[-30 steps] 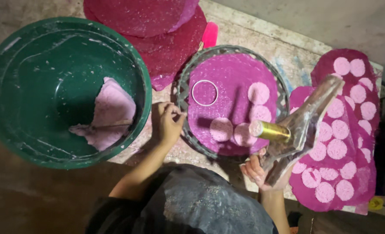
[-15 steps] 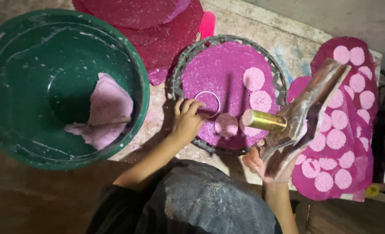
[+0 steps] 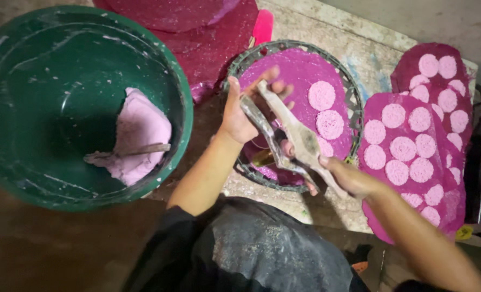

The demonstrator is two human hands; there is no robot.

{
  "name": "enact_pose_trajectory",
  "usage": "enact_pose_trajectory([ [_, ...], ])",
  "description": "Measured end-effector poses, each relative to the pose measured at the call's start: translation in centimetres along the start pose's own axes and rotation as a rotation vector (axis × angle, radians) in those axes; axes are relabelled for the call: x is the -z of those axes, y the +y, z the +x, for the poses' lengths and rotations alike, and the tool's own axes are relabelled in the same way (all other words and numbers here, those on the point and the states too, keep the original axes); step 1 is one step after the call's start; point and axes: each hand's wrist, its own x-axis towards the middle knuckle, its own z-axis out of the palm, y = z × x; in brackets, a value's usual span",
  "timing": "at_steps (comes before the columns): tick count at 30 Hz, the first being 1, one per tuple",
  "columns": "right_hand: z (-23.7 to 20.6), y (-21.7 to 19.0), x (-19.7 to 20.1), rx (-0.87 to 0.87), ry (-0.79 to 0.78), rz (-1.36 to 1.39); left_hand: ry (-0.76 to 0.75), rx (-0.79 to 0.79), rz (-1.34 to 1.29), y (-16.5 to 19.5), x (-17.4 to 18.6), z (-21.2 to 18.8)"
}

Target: The person scoops pink batter from a green bucket using a metal scoop and deposits it into circular molds on a purple mat. They repeat this process to fill multiple molds, then lift the mat and place it into a steamer.

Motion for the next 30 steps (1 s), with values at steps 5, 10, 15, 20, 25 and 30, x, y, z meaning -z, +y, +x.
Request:
enact_pose_trajectory([
  [5,-0.5,-5.8,1.0,-0.165,0.166,-0.320,0.045,-0.204,-0.117,0.1,0.4,1.1],
  [10,1.5,-9.7,-0.9,-0.124,0.327,-0.625,0.020,-0.280,-0.090,2.7,2.3,1.4],
  [15,2.9,-10.3,-3.4,-0.031,0.352,-0.585,0.029,-0.319,-0.009,4.0,4.0,0.2],
  [20,2.1,-9.7,-2.8,-0.122,0.297,-0.582,0.153,-0.322,-0.066,1.8,5.1,-0.1],
  [25,1.5,-9.9,-1.6,-0.010,0.479,-0.821,0.196,-0.330,-0.075,0.3,5.9,1.9],
  [30,2.3,-10.6,-2.3,0.046,0.570,-0.839,0.118,-0.356,0.062,2.0,5.3,3.4],
])
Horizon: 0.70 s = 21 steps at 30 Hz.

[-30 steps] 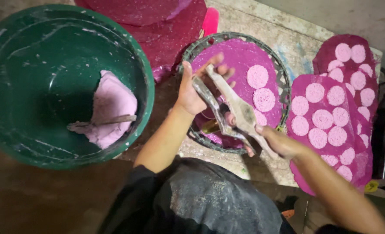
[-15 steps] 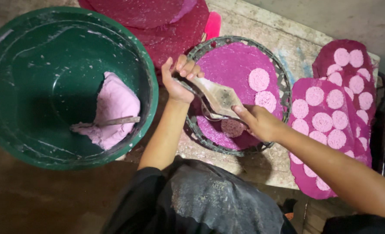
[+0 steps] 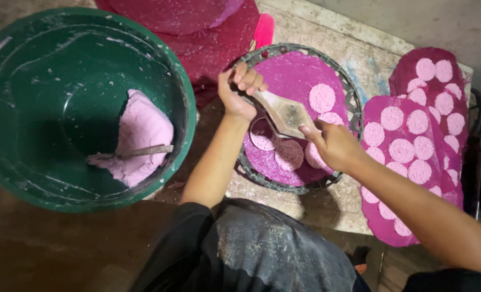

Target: The person scoops pink batter from a green bucket using a metal scoop and deposits it into circular molds on a purple mat. They repeat this process to fill multiple molds, then lift the mat and place it into a steamer.

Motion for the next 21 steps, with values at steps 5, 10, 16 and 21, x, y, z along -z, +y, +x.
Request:
enact_pose_trajectory([
  [5,0.8,-0.5,-1.9,0.042,-0.008,0.128,-0.008,-0.013,0.056,2.2,-0.9,0.2],
  [10,1.0,0.3,-3.6,0.240,0.005,0.310,0.073,0.000,0.058,2.3,-0.5,-1.2],
  [16,0.8,1.3,-1.7,-0.189,-0.223,0.199,0.259,0.017,-0.022,-0.3,0.3,-1.2],
  [21,1.0,1.0,-1.8,0.090,0.057,0.160,0.132,-0.003,-0.014,0.3,0.5,0.5],
])
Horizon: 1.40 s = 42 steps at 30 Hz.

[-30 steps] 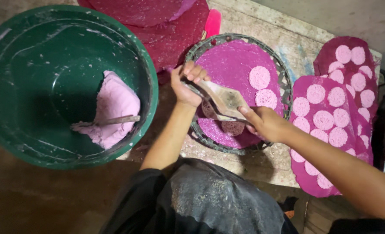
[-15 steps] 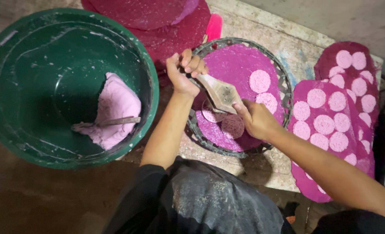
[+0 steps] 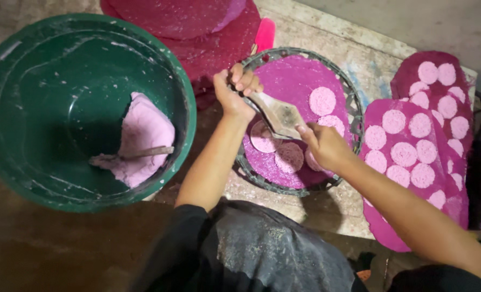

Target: The person scoops pink batter from a green bucket using a metal scoop and deposits it into circular molds on a purple mat. They repeat this process to fill multiple molds, then lift the mat and place it into a steamer.

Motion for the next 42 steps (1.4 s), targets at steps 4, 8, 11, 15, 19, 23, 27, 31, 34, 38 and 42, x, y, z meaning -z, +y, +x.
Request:
enact_pose_trajectory([
  [4,-0.1,0.8,-0.4,-0.043,-0.033,0.091,0.069,-0.017,0.085,0.0,-0.5,-0.1],
  [8,0.4,2.0,-0.9,-0.016,0.055,-0.063,0.094,-0.039,0.100,-0.3,-1.4,-0.1],
  [11,0.8,2.5,-2.5,0.119,0.190,0.105,-0.122,-0.019,0.134,0.8,-2.0,0.4],
  [15,-0.6,3.7,-4.1,0.153,0.194,0.450,0.117,0.070,0.434,2.5,-2.7,-1.2],
  [19,-3.6,5.6,-3.6,0.181,0.321,0.752,-0.332,0.144,1.658,1.7,-3.1,-6.5],
  [23,-5.7,7.4,-4.1,0.318,0.455,0.902,-0.541,0.297,2.279,0.1,-2.9,-10.0],
  [27,-7.9,9.8,-6.0,0.257,0.576,0.969,-0.481,0.292,2.236,-0.3,-2.6,-9.9],
  [31,-11.7,12.9,-7.3,0.229,0.655,0.981,-0.426,0.294,2.050,0.1,-3.0,-8.3],
  [34,-14.4,14.7,-8.1,0.148,0.723,1.030,-0.506,0.239,2.086,-1.3,-3.6,-6.8],
  [38,-16.8,16.7,-9.3,0.081,0.833,1.083,-0.590,0.341,2.177,-6.3,-4.2,-4.7],
  [42,-18.9,18.8,-10.5,0.075,0.944,1.093,-0.738,0.347,2.311,-9.9,-5.4,-3.7],
])
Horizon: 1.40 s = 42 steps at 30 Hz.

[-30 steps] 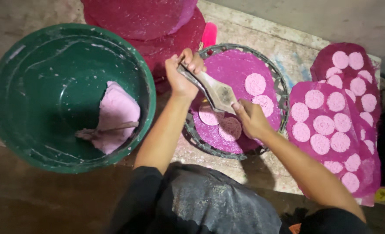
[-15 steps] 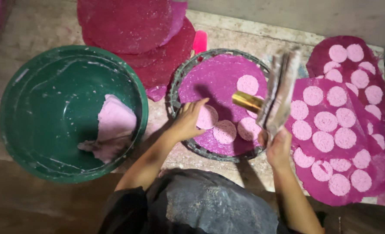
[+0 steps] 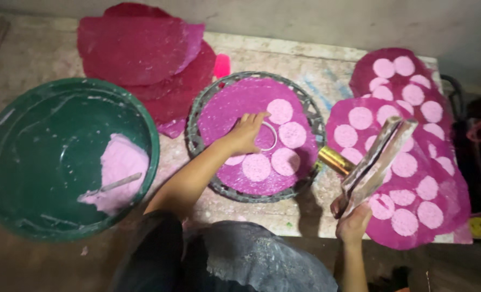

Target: The person scoops pink batter from a green bucket using a metal scoop and deposits it into circular molds on a purple mat. They repeat this process to fill multiple molds, then lift the mat and place it into a steamer.

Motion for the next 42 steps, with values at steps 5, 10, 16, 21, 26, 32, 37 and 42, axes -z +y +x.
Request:
enact_pose_trajectory([
  [5,-1.2,-1.6,1.7,0.019,-0.079,-0.118,0.049,-0.084,0.120,5.4,1.9,-1.6],
  [10,-0.3,-9.9,-2.2,0.488,-0.556,-0.545,0.027,-0.614,0.090,14.3,4.0,-7.7],
  [16,4.3,-22.6,-10.8,1.317,-0.965,-0.698,-0.191,-0.692,-0.463,17.7,9.7,-15.8],
  [21,4.0,-26.2,-18.3,0.913,-1.575,-0.461,-0.488,-0.297,-0.211,16.2,14.5,-22.9],
  [26,-1.5,-26.0,-25.2,0.303,-1.944,-0.208,-0.453,-0.029,0.030,11.6,16.2,-33.0],
  [32,-3.2,-25.8,-33.2,0.417,-1.948,-0.130,-0.038,0.167,-0.297,0.1,18.8,-43.9],
  [37,-1.4,-28.1,-43.8,1.860,-1.198,-0.648,0.020,0.065,-1.383,-6.9,22.8,-51.7],
  [42,-3.9,-26.4,-53.3,1.730,-1.017,-0.676,0.259,-0.062,-1.625,-9.8,17.4,-52.3],
])
